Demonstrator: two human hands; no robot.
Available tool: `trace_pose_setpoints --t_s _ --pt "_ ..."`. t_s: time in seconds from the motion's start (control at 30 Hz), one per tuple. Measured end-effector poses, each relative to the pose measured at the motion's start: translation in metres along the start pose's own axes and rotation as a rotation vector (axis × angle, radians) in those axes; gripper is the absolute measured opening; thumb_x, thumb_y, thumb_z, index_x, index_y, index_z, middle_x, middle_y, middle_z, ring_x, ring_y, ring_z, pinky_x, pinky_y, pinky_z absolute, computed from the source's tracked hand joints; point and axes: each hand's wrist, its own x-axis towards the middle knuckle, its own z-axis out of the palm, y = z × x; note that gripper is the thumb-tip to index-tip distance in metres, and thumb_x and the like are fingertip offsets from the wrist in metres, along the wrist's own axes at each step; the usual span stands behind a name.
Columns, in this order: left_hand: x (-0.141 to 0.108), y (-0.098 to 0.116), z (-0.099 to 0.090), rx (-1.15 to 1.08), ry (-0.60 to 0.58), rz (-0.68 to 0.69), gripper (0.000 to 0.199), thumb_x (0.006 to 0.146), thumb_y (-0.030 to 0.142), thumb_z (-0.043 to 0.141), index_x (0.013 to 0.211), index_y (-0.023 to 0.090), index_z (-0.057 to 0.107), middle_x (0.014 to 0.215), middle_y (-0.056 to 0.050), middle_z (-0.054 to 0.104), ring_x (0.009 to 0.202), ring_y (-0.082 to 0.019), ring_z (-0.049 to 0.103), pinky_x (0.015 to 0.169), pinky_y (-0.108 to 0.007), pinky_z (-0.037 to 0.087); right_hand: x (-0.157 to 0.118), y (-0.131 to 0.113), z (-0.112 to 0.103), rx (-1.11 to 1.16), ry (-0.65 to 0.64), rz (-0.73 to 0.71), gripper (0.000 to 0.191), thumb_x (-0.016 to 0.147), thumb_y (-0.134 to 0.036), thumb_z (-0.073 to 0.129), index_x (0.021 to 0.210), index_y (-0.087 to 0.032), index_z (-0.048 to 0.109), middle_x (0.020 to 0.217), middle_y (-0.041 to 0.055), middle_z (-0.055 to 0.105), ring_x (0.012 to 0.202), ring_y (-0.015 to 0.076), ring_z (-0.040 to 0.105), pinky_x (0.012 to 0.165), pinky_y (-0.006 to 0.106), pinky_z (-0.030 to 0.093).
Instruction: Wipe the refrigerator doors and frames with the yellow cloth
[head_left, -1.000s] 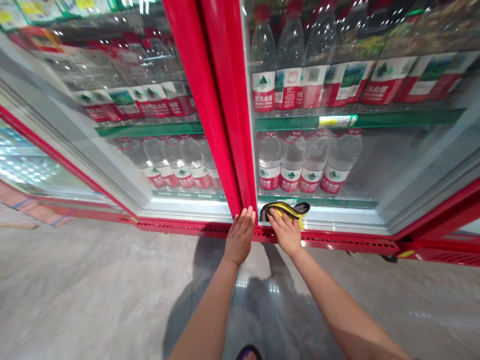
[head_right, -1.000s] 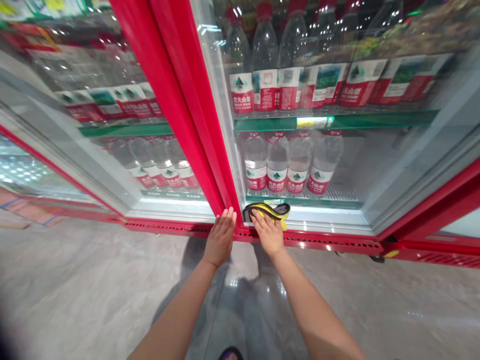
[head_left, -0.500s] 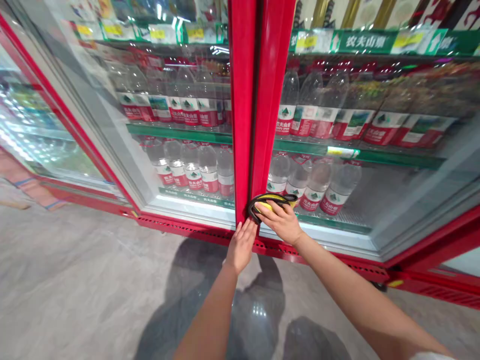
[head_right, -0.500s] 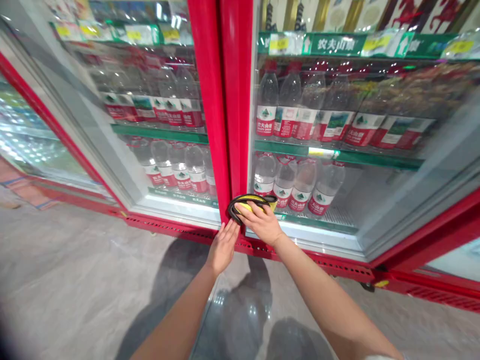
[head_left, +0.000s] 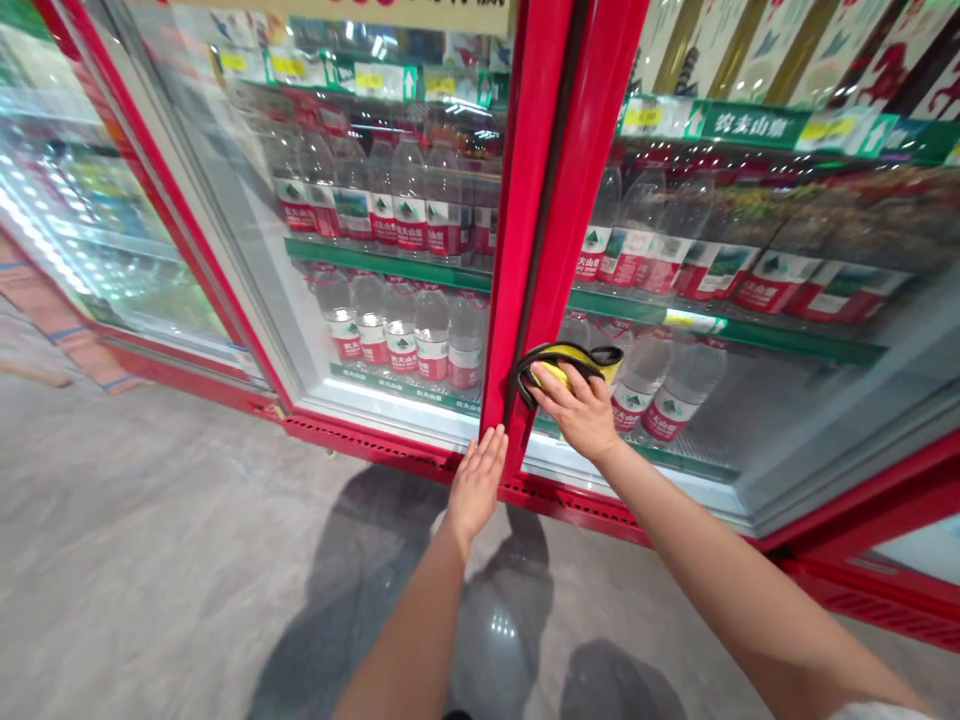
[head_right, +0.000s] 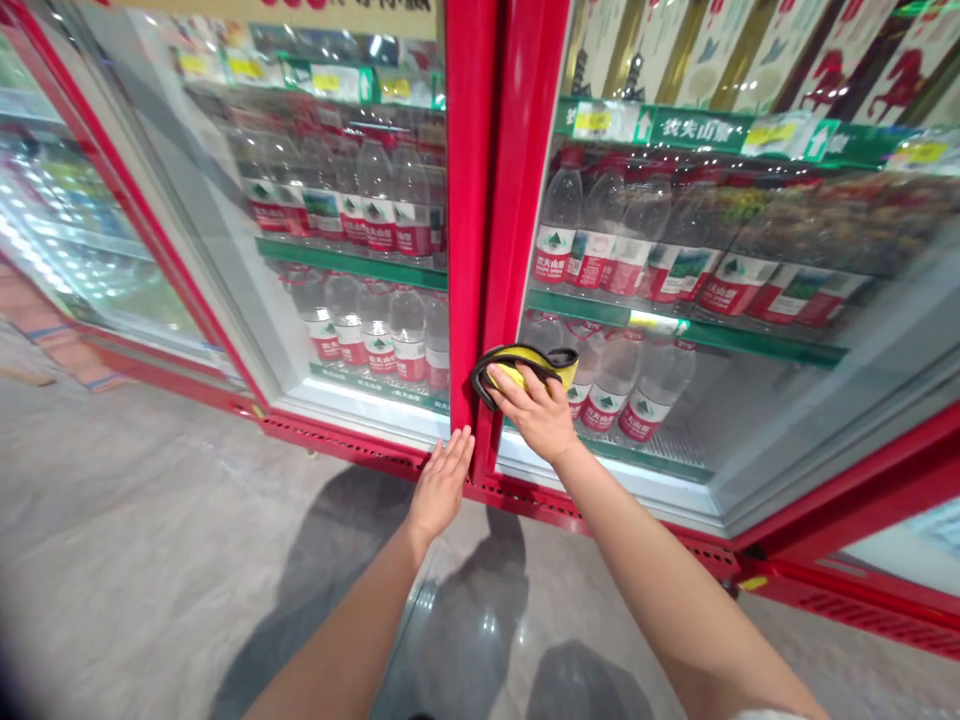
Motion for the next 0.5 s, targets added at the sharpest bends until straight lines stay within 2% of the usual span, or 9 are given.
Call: trace_pose_setpoints --t_s 0.17,0.23,0.37,0.43,0.5 --pt "-0.002 -0.001 0.006 -0.002 -0.009 -0.02 0.069 0.085 -0.001 0.039 0.153 0.006 0.037 0.162 -0.017 0.037 0.155 -0.026 0.026 0.125 -0.051 0.031 -0.053 -0.004 0.059 0.03 -0.101 -0.143 0.058 0.103 -0.015 0.044 0.15 -0.049 0.044 0.156 -0.0109 0.049 0.143 0.0182 0.043 0.11 0.038 0.037" --pt "-0.004 -0.001 0.008 -0.002 -0.009 -0.044 0.069 0.085 -0.001 0.04 0.154 0.006 0.037 0.162 -0.017 0.037 0.154 -0.026 0.028 0.124 -0.051 0.032 -0.073 -0.009 0.088 0.006 -0.067 -0.225 0.058 0.101 -0.013 0.046 0.15 -0.044 0.046 0.155 -0.0089 0.05 0.139 0.0191 0.047 0.107 0.037 0.039" --pt "-0.005 0.001 0.015 -0.043 -0.006 -0.047 0.078 0.084 -0.002 0.04 0.16 0.011 0.025 0.163 -0.015 0.037 0.153 -0.024 0.032 0.123 -0.046 0.036 -0.102 -0.018 0.143 -0.04 0.01 -0.375 0.047 0.099 -0.016 0.051 0.143 -0.032 0.057 0.153 -0.0038 0.054 0.133 0.0223 0.052 0.1 0.037 0.044" --pt "-0.002 0.004 0.019 -0.079 0.001 -0.037 0.082 0.084 -0.003 0.039 0.161 0.014 0.019 0.164 -0.015 0.035 0.153 -0.024 0.032 0.123 -0.045 0.036 -0.112 -0.015 0.155 -0.039 -0.015 -0.433 0.046 0.098 -0.015 0.051 0.14 -0.03 0.06 0.15 -0.0036 0.057 0.129 0.0218 0.054 0.097 0.036 0.045" --pt "0.002 0.008 0.021 -0.12 0.01 -0.029 0.084 0.084 -0.003 0.039 0.162 0.014 0.014 0.165 -0.016 0.032 0.154 -0.024 0.03 0.123 -0.046 0.036 -0.118 -0.005 0.15 -0.032 -0.064 -0.469 0.049 0.097 -0.011 0.049 0.141 -0.028 0.059 0.148 -0.0035 0.059 0.125 0.0205 0.057 0.094 0.035 0.047"
